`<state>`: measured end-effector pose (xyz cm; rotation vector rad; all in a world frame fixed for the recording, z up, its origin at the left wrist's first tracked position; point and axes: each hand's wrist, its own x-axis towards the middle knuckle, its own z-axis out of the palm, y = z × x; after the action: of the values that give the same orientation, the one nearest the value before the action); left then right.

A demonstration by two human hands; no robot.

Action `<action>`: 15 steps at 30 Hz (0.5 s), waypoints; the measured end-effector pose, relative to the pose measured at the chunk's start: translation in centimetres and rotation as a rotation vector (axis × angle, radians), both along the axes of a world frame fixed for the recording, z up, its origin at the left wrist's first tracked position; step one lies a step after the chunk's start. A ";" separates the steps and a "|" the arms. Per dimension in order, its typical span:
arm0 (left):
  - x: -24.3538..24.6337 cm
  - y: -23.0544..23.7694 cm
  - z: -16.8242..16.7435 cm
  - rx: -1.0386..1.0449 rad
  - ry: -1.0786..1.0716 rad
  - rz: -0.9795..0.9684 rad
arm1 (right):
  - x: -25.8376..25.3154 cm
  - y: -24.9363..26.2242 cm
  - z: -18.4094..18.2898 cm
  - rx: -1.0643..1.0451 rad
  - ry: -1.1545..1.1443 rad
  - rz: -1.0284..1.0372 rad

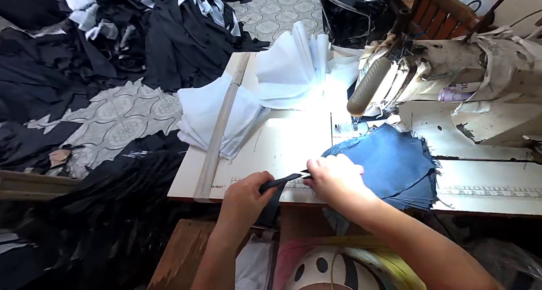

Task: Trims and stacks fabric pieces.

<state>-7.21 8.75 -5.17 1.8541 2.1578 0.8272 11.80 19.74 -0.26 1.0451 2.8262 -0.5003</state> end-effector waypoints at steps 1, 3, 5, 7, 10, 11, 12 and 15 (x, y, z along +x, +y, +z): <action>0.1 -0.3 0.0 0.013 -0.004 0.003 | -1.2 0.6 -0.1 -0.107 -0.148 0.020; 0.1 -0.8 -0.2 0.055 -0.023 0.013 | -1.2 1.6 -0.3 -0.194 -0.219 0.002; 0.2 -1.5 -0.5 0.123 -0.108 0.014 | 1.3 1.8 -0.6 -0.185 0.078 -0.014; 1.7 -1.9 -0.9 0.244 -0.324 -0.061 | 3.3 0.7 -1.7 -0.274 0.532 0.017; 6.5 -2.1 -2.0 0.382 -0.628 -0.283 | 3.6 -2.8 -2.3 -0.415 0.910 0.124; 7.9 -2.3 -3.0 0.397 -0.683 -0.357 | 3.9 -3.3 -1.9 -0.465 0.983 0.157; 8.9 -2.7 -4.4 0.387 -0.708 -0.420 | 4.6 -3.6 -1.2 -0.527 1.054 0.177; 8.8 -5.6 -10.1 0.182 -0.535 -0.370 | 7.6 -3.5 0.9 -0.690 1.215 0.122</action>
<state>1.54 3.11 -15.24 1.7647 1.4098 1.2793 19.44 16.27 0.68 0.4355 2.9169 -2.5368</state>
